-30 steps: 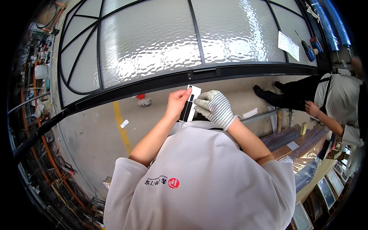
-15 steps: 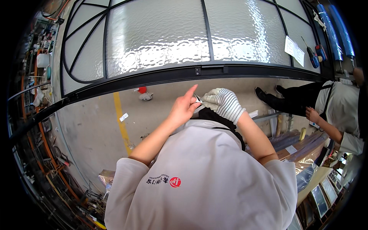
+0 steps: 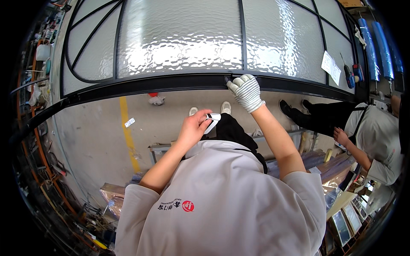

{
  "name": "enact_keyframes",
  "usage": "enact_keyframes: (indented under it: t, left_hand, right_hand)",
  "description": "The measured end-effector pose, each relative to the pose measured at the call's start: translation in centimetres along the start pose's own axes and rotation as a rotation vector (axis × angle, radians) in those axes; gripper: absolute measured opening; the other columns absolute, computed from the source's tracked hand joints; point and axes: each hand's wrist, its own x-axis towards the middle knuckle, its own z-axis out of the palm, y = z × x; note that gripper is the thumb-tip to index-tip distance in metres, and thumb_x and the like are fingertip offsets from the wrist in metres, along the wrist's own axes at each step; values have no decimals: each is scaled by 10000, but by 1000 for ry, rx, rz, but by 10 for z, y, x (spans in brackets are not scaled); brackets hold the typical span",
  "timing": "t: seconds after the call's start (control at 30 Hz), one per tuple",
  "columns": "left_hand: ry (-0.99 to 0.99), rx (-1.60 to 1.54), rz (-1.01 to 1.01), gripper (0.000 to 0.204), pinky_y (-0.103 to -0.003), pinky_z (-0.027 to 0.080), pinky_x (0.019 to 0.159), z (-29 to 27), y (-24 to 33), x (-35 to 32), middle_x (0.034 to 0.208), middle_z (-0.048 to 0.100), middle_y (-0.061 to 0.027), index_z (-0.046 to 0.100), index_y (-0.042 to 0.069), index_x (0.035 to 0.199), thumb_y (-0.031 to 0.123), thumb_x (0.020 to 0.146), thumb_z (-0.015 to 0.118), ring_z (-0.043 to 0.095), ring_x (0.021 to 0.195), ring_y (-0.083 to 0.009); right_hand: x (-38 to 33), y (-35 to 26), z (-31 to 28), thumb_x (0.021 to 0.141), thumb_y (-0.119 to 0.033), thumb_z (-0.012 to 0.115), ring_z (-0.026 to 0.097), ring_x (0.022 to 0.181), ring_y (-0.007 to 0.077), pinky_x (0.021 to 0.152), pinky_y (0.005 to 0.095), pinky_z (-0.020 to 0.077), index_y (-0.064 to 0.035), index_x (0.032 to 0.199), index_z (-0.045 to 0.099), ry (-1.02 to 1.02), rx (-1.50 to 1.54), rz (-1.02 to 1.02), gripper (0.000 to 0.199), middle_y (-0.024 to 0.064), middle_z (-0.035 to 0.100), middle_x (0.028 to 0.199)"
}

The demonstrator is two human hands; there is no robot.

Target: The person retrieves a white plastic strip from a shelf and applies it to the edge of a black door frame. They then attach a long black metal frame to the door, aligning it with the glass panels. Finally, the person wipes the door surface with a cloth.

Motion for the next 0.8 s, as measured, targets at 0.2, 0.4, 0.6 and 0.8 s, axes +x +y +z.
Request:
enact_keyframes:
  t: [0.2, 0.4, 0.6, 0.8]
  left_hand:
    - [6, 18, 41, 229, -256, 508, 733, 3, -6, -4, 883, 698, -94, 582, 17, 1128, 40, 901, 572, 661, 811, -135]
    - [4, 20, 33, 217, -269, 512, 734, -2, 1, -3, 868, 696, -103, 583, 15, 1113, 46, 899, 575, 668, 809, -151]
    - [2, 2, 40, 210, -265, 510, 734, -8, -8, 2, 876, 697, -98, 581, 16, 1111, 38, 903, 568, 662, 819, -139]
    - [9, 15, 29, 218, -268, 515, 740, -7, -9, 1, 883, 697, -102, 580, 11, 1114, 26, 896, 572, 666, 836, -143]
  right_hand:
    - [16, -10, -7, 738, -143, 637, 571, 717, 191, 699, 361, 452, -147, 747, 660, -138, -57, 95, 25, 0, 577, 716]
    - [22, -19, -7, 730, -175, 585, 575, 784, 194, 732, 364, 451, -128, 713, 631, -275, -109, 122, 68, 26, 587, 778]
    - [23, -17, -3, 741, -170, 590, 577, 780, 192, 720, 364, 450, -133, 731, 641, -260, -132, 126, 63, 17, 591, 776]
    - [27, -18, -6, 754, -172, 603, 582, 799, 205, 719, 373, 446, -112, 772, 655, -318, -153, 126, 82, 27, 598, 794]
